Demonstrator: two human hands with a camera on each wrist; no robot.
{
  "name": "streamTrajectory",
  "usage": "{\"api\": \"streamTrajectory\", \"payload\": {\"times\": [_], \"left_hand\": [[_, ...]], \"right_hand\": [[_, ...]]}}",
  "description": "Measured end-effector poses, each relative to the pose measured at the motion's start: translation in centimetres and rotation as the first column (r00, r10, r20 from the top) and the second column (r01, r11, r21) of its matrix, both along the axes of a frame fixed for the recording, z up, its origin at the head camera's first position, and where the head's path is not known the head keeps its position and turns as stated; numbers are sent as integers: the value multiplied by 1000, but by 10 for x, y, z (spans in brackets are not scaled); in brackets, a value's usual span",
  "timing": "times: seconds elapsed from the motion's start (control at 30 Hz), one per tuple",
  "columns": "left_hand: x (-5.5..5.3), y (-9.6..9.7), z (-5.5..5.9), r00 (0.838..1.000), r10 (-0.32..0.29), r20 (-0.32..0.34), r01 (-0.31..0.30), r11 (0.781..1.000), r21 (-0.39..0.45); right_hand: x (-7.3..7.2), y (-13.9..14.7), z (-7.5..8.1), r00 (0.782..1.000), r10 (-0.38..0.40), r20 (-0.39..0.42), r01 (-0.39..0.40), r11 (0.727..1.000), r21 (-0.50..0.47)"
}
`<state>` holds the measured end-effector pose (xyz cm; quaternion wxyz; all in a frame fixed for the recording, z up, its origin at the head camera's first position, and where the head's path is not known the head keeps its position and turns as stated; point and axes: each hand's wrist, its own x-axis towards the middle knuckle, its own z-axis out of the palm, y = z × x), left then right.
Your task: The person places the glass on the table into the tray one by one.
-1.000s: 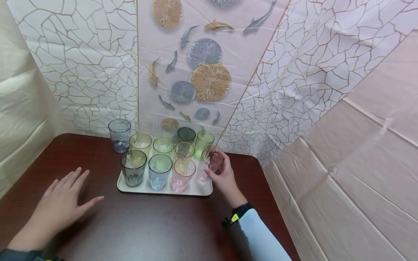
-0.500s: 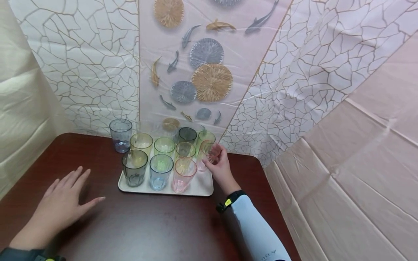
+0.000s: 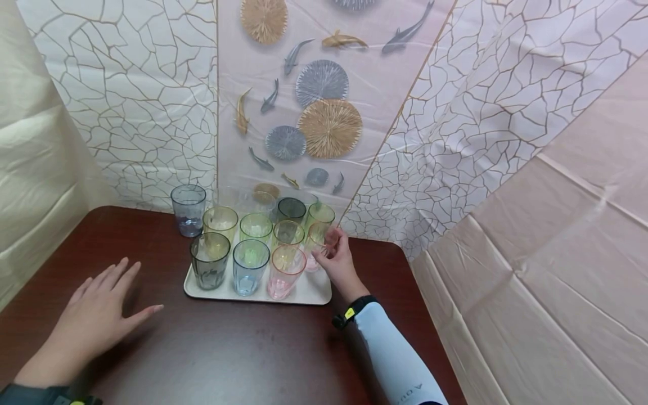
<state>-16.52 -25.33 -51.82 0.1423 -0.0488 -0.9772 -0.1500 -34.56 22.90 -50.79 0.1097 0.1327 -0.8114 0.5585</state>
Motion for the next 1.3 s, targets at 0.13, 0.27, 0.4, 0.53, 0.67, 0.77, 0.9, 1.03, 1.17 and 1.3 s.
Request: {"api": "streamTrajectory", "payload": {"times": [0.13, 0.27, 0.4, 0.53, 0.67, 0.77, 0.9, 1.03, 1.17, 1.3], "left_hand": [[0, 0, 0, 1000, 1, 4, -1, 1000, 0], [0, 0, 0, 1000, 0, 1, 0, 1000, 2], [1, 0, 0, 1000, -1, -4, 1, 1000, 6], [2, -2, 0, 1000, -6, -29, 7, 1000, 14], [2, -3, 0, 1000, 0, -29, 1, 1000, 14], [1, -3, 0, 1000, 7, -10, -7, 1000, 10], [0, -3, 0, 1000, 10, 2, -10, 1000, 6], [1, -4, 0, 1000, 10, -2, -10, 1000, 5], [1, -5, 0, 1000, 11, -12, -11, 1000, 7], [2, -6, 0, 1000, 11, -16, -11, 1000, 12]], "right_hand": [[-7, 4, -12, 1000, -15, 23, 15, 1000, 0], [-9, 3, -14, 1000, -13, 14, 13, 1000, 4], [-10, 2, -15, 1000, -3, -13, 3, 1000, -11], [-11, 2, -16, 1000, -2, -24, 1, 1000, -28], [-10, 3, -16, 1000, -12, -4, 12, 1000, 19], [-9, 5, -15, 999, -24, 24, 22, 998, 62], [-5, 7, -12, 997, -45, 56, 39, 995, 96], [4, 10, -9, 996, -71, 50, 63, 988, 138], [19, 15, -6, 994, -97, 43, 85, 972, 217], [41, 22, -2, 994, -109, 21, 95, 932, 349]]}}
